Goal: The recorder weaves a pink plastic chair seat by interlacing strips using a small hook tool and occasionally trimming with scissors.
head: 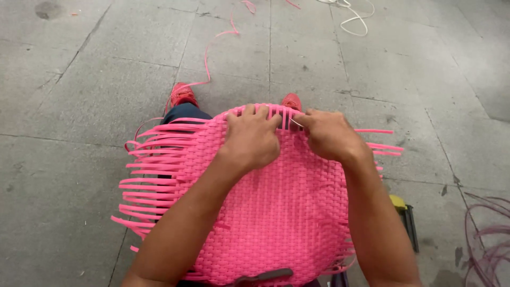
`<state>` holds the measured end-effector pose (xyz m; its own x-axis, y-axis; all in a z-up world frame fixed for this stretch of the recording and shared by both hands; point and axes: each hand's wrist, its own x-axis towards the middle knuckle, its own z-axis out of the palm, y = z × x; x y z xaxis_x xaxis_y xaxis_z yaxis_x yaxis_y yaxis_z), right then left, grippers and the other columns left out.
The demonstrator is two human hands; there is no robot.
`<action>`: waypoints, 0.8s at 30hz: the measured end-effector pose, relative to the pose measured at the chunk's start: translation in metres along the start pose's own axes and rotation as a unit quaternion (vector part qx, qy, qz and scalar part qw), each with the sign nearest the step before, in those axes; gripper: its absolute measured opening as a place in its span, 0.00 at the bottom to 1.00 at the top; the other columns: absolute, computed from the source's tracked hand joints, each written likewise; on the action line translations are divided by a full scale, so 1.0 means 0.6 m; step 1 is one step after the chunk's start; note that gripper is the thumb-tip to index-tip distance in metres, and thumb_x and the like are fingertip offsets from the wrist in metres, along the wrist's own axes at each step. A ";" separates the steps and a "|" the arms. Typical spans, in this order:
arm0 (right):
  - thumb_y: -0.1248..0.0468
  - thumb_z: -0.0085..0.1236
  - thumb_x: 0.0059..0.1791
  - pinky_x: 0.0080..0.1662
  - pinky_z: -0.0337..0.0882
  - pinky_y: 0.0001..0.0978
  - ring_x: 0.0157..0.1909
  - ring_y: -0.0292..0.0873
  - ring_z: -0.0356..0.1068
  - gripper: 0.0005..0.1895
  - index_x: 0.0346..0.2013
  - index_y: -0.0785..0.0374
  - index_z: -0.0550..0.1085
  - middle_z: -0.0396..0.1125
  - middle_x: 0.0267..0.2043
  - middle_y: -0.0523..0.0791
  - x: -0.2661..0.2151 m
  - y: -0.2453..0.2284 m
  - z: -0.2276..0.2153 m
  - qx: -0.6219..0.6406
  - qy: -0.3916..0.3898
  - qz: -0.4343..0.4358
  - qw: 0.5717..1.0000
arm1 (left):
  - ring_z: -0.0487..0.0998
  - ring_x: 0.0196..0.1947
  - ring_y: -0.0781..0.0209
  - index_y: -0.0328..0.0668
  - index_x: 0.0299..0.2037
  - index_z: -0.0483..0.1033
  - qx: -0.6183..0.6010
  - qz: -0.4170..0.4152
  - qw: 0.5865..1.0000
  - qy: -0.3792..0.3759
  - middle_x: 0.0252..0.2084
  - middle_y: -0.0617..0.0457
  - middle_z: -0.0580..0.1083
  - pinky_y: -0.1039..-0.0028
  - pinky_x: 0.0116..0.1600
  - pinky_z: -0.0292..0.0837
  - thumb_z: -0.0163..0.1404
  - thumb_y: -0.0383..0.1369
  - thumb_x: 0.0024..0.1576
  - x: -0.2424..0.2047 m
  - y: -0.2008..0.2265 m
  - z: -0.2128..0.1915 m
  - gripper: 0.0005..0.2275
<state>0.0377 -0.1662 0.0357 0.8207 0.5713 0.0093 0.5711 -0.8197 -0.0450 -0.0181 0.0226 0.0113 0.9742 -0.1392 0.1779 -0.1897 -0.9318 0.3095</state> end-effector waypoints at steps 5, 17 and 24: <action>0.73 0.48 0.43 0.48 0.70 0.50 0.46 0.60 0.71 0.23 0.52 0.56 0.77 0.71 0.48 0.53 -0.037 -0.015 0.011 0.030 0.069 -0.057 0.996 | 0.67 0.61 0.42 0.45 0.51 0.77 -0.057 0.037 0.998 -0.012 0.56 0.42 0.71 0.36 0.56 0.60 0.44 0.34 0.54 0.005 -0.021 -0.020 0.16; 0.56 0.54 0.52 0.33 0.75 0.43 0.38 0.46 0.77 0.13 0.49 0.54 0.77 0.69 0.34 0.45 -0.282 -0.122 0.377 0.121 0.001 -0.384 0.915 | 0.81 0.44 0.48 0.35 0.41 0.80 -0.210 0.022 0.977 -0.036 0.40 0.40 0.81 0.63 0.50 0.74 0.42 0.23 0.49 0.015 -0.217 -0.054 0.15; 0.55 0.52 0.50 0.26 0.73 0.45 0.35 0.46 0.76 0.10 0.39 0.53 0.76 0.69 0.31 0.46 -0.330 -0.096 0.541 0.085 -0.079 -0.326 0.938 | 0.77 0.41 0.42 0.34 0.38 0.78 -0.165 0.020 0.984 0.057 0.39 0.40 0.76 0.58 0.48 0.72 0.54 0.35 0.56 -0.043 -0.162 -0.049 0.10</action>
<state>-0.1634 -0.2182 -0.2880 0.2779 0.9589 -0.0577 0.9286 -0.2835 -0.2394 -0.0284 0.1268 0.0038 0.9486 -0.1183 0.2934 -0.2758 -0.7635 0.5840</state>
